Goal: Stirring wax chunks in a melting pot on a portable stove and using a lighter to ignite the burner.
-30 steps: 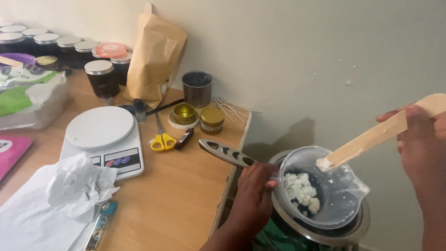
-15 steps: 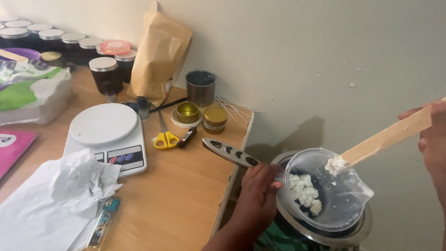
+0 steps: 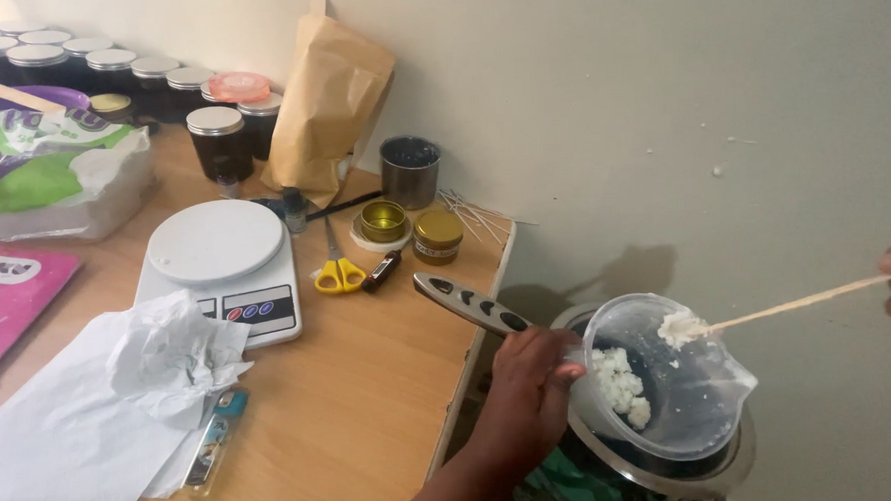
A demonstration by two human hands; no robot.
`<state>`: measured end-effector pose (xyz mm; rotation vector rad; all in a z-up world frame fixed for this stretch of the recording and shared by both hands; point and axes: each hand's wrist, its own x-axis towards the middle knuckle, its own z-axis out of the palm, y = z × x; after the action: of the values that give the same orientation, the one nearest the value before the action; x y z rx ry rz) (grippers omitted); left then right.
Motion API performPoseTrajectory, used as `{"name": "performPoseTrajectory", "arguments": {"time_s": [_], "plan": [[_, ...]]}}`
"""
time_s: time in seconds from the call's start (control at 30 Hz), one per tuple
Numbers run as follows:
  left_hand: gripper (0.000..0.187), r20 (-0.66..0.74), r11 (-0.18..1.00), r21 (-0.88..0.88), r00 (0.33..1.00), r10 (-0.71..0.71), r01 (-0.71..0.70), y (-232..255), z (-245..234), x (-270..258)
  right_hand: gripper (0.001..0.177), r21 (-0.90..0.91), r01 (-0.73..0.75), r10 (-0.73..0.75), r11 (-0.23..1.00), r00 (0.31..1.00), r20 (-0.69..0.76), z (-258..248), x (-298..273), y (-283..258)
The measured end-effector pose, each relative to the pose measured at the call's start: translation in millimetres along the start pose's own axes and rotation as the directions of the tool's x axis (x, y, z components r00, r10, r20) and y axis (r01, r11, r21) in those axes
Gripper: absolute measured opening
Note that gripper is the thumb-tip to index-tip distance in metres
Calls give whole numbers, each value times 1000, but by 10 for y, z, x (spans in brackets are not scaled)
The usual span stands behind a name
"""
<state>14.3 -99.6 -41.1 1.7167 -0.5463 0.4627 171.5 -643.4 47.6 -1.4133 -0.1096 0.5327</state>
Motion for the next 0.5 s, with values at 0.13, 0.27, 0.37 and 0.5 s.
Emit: {"name": "performPoseTrajectory", "arguments": {"time_s": [0.13, 0.27, 0.37, 0.5], "plan": [[24, -5, 999, 13, 999, -39, 39, -3, -6, -12, 26, -641, 490, -733, 591, 658, -172, 2256, -188, 317], [27, -13, 999, 6, 999, -45, 45, 24, -35, -1, 23, -600, 424, -648, 679, 729, -218, 2778, -161, 269], [24, -5, 997, -3, 997, -73, 73, 51, -36, 10, 20, -633, 436, -703, 640, 664, -254, 2745, -72, 345], [25, 15, 994, 1, 994, -109, 109, 22, -29, 14, 24, -737, 428, -774, 524, 600, -203, 2470, -34, 429]]}}
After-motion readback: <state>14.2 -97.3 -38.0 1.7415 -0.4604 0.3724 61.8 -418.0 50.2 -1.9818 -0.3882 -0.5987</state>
